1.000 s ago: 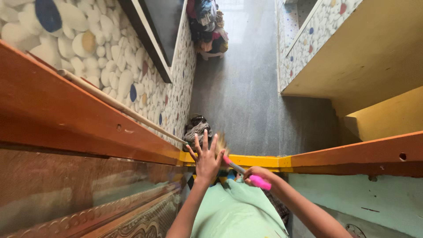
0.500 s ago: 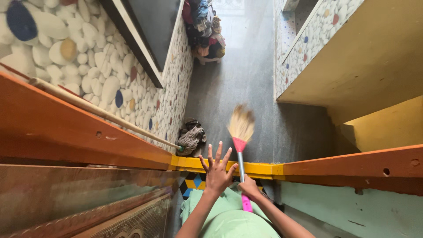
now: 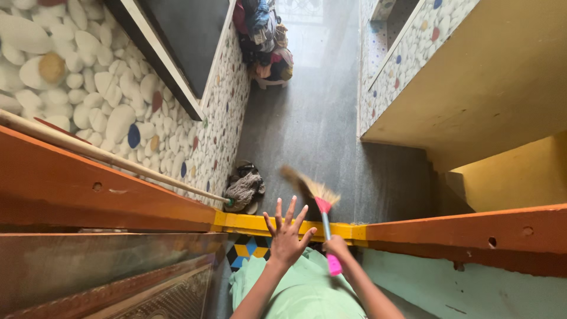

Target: The person sweeps the floor in a narrow hallway and onto a landing using a broom.

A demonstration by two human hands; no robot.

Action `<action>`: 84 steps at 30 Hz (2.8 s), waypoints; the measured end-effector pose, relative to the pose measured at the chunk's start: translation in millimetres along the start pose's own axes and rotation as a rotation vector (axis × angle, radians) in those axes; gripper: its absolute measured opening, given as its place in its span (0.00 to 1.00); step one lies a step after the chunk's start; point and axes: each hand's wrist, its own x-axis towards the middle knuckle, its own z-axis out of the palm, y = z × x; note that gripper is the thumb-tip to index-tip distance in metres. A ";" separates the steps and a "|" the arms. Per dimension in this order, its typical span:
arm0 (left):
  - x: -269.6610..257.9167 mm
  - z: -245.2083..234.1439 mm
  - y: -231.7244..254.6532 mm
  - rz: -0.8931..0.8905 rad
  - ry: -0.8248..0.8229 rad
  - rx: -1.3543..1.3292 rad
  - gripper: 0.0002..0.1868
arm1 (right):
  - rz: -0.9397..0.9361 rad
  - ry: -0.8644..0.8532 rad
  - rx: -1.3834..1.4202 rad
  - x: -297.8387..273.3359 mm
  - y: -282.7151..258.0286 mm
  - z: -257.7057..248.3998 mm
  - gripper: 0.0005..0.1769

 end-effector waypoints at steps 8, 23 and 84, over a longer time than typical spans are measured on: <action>4.9 5.2 6.7 -0.011 -0.040 -0.019 0.34 | -0.030 -0.333 0.462 -21.2 3.3 -26.9 0.11; 7.1 11.4 22.4 -0.040 -0.017 -0.002 0.32 | 0.008 -0.125 0.852 28.6 -17.3 16.2 0.03; 249.0 37.7 -87.9 -0.083 -0.054 -0.095 0.31 | -0.230 -0.506 0.613 146.8 -227.0 -30.9 0.12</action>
